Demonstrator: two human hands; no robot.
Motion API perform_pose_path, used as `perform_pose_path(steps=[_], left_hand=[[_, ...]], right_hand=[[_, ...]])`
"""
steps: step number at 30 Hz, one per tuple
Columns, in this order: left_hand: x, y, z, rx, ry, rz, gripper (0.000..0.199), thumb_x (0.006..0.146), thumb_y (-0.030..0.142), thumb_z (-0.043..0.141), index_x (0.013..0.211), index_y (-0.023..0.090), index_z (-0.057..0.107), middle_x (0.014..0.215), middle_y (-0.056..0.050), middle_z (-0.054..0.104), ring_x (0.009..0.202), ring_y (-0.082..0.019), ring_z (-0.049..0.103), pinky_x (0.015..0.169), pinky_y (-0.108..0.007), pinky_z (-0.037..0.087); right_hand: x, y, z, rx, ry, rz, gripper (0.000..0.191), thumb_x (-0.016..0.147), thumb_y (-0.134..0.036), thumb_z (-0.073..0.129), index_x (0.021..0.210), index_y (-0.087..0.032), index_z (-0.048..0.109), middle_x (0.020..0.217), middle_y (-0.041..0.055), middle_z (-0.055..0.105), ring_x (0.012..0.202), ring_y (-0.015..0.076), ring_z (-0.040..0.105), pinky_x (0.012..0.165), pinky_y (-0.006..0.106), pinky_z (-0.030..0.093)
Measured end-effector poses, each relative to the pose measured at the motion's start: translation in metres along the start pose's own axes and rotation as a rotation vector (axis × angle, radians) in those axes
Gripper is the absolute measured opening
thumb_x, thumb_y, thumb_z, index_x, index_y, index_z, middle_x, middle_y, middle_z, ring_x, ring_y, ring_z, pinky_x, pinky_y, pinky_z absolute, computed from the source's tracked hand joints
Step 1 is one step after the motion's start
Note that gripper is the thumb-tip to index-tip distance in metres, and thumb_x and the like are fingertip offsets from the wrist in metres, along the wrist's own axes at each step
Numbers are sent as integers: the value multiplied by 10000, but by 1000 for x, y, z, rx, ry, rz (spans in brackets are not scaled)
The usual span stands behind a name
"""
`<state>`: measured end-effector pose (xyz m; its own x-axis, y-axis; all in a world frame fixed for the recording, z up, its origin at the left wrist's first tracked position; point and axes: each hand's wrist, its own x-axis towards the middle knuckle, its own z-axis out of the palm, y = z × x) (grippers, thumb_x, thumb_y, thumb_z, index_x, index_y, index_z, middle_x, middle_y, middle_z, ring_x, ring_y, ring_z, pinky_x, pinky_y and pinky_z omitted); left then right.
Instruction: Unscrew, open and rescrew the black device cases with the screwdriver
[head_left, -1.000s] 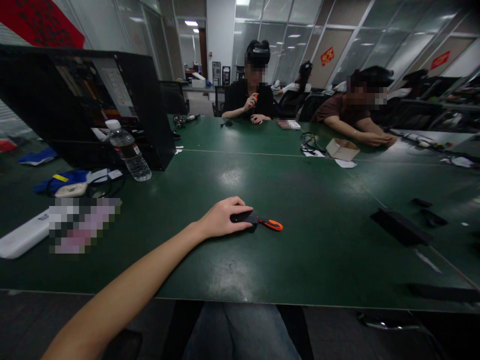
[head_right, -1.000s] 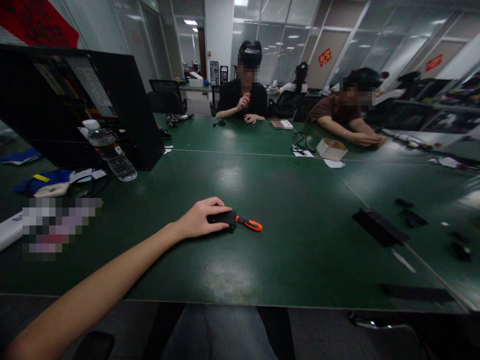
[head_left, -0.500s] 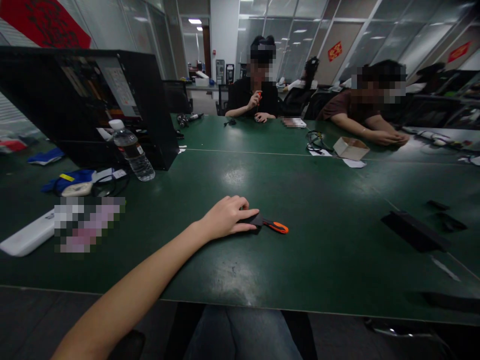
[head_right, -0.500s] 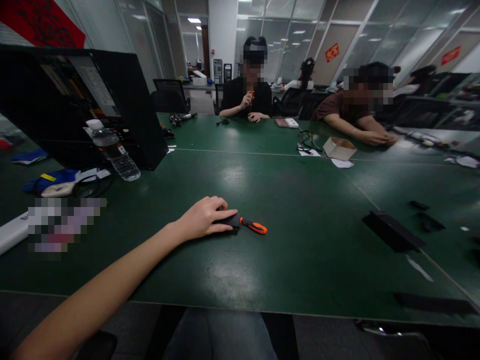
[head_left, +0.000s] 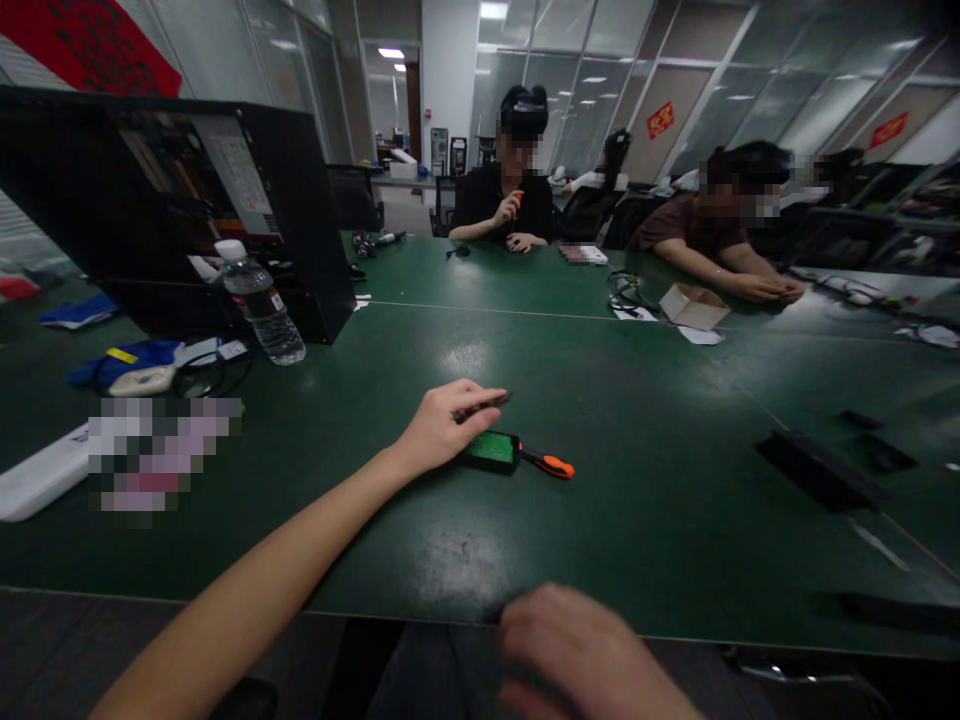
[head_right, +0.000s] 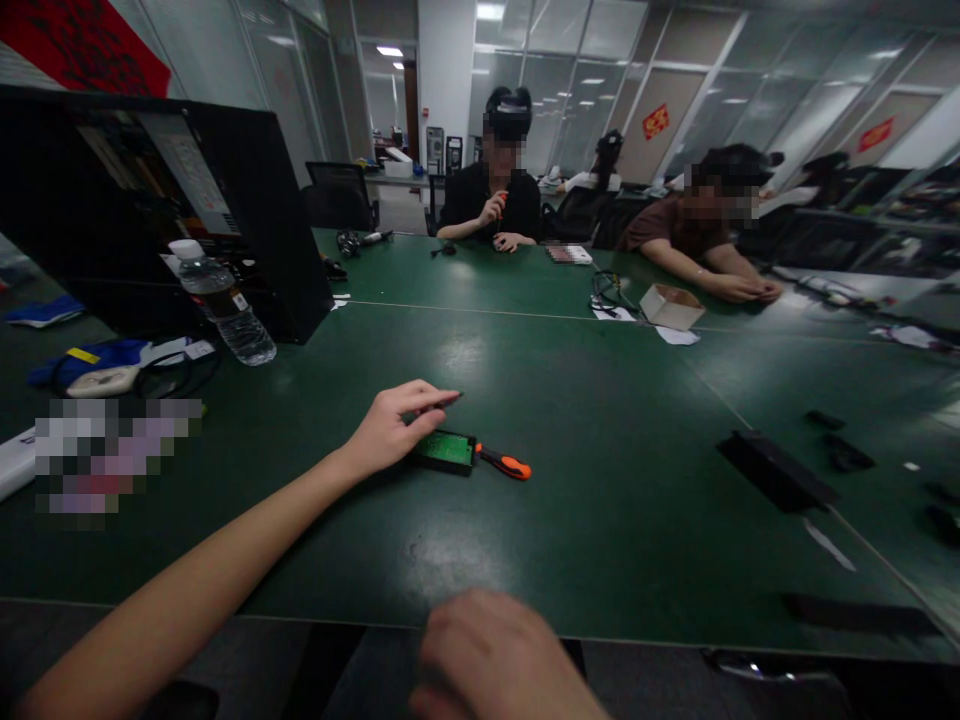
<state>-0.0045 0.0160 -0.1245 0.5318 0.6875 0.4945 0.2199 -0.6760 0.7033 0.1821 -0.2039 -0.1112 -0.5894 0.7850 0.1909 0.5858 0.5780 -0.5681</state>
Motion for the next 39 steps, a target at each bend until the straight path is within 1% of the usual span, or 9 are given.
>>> perform_pose_path(steps=[4, 9, 14, 18, 21, 27, 31, 35, 39], left_hand=[[4, -17, 4, -499, 319, -389, 594, 951, 644, 546, 934, 94, 769, 730, -47, 639, 623, -129, 542, 632, -255, 429], [4, -37, 5, -1052, 351, -648, 577, 860, 611, 699, 1118, 94, 707, 716, -14, 608, 565, -101, 543, 552, -210, 438], [6, -42, 2, -1101, 322, -641, 588, 902, 597, 658, 1160, 69, 686, 723, -16, 603, 503, -80, 486, 500, -203, 389], [7, -40, 6, -1121, 252, -654, 551, 933, 557, 616, 1167, 65, 697, 748, -24, 593, 519, -82, 478, 504, -210, 370], [5, -33, 9, -1204, 187, -669, 493, 931, 509, 620, 1169, 85, 702, 788, -15, 570, 548, -77, 458, 533, -221, 392], [-3, -19, 18, -1164, 29, -653, 439, 855, 450, 781, 1152, 138, 695, 916, -30, 569, 603, -59, 455, 505, -198, 320], [-6, -20, 22, -1093, -38, -629, 514, 815, 446, 829, 1228, 179, 682, 942, -34, 589, 536, -27, 385, 464, -204, 193], [-6, -21, 22, -1041, -99, -632, 540, 777, 361, 862, 1261, 187, 698, 942, -32, 576, 567, -30, 366, 494, -216, 222], [-6, -19, 20, -976, -124, -626, 562, 745, 274, 864, 1280, 212, 705, 1074, -73, 602, 702, -82, 488, 566, -225, 328]], right_hand=[[46, 67, -45, -212, 334, 58, 285, 987, -361, 598, 1222, -201, 618, 1200, 138, 691, 1132, 277, 651, 981, 476, 557], [104, 121, -44, -354, 190, -42, 728, 866, -541, 730, 1428, -130, 516, 1376, 222, 615, 1265, 356, 583, 1028, 566, 515], [111, 110, -16, -290, 135, -33, 490, 923, -385, 691, 1340, -143, 602, 1151, 168, 705, 1084, 300, 647, 972, 525, 527], [101, 94, -28, -152, 191, -78, 447, 923, -359, 697, 1321, -174, 613, 1169, 135, 718, 1049, 261, 666, 934, 450, 545], [93, 114, -72, -144, 392, -17, 437, 932, -373, 681, 1326, -200, 611, 1208, 115, 718, 1087, 253, 676, 933, 410, 551], [42, 248, -183, -712, 665, 511, 504, 864, -527, 664, 1183, -140, 715, 999, 195, 739, 816, 316, 696, 698, 434, 512], [-27, 325, -211, -805, 706, 838, 326, 730, -581, 740, 731, -257, 707, 524, 68, 552, 363, 151, 366, 427, 356, 297], [-75, 361, -216, -813, 817, 700, 454, 654, -596, 769, 437, -333, 470, 352, -57, 253, 306, 107, 191, 420, 370, 272], [-74, 353, -219, -813, 821, 545, 618, 683, -783, 623, 366, -331, 346, 353, -78, 134, 303, 119, 164, 414, 402, 306]])
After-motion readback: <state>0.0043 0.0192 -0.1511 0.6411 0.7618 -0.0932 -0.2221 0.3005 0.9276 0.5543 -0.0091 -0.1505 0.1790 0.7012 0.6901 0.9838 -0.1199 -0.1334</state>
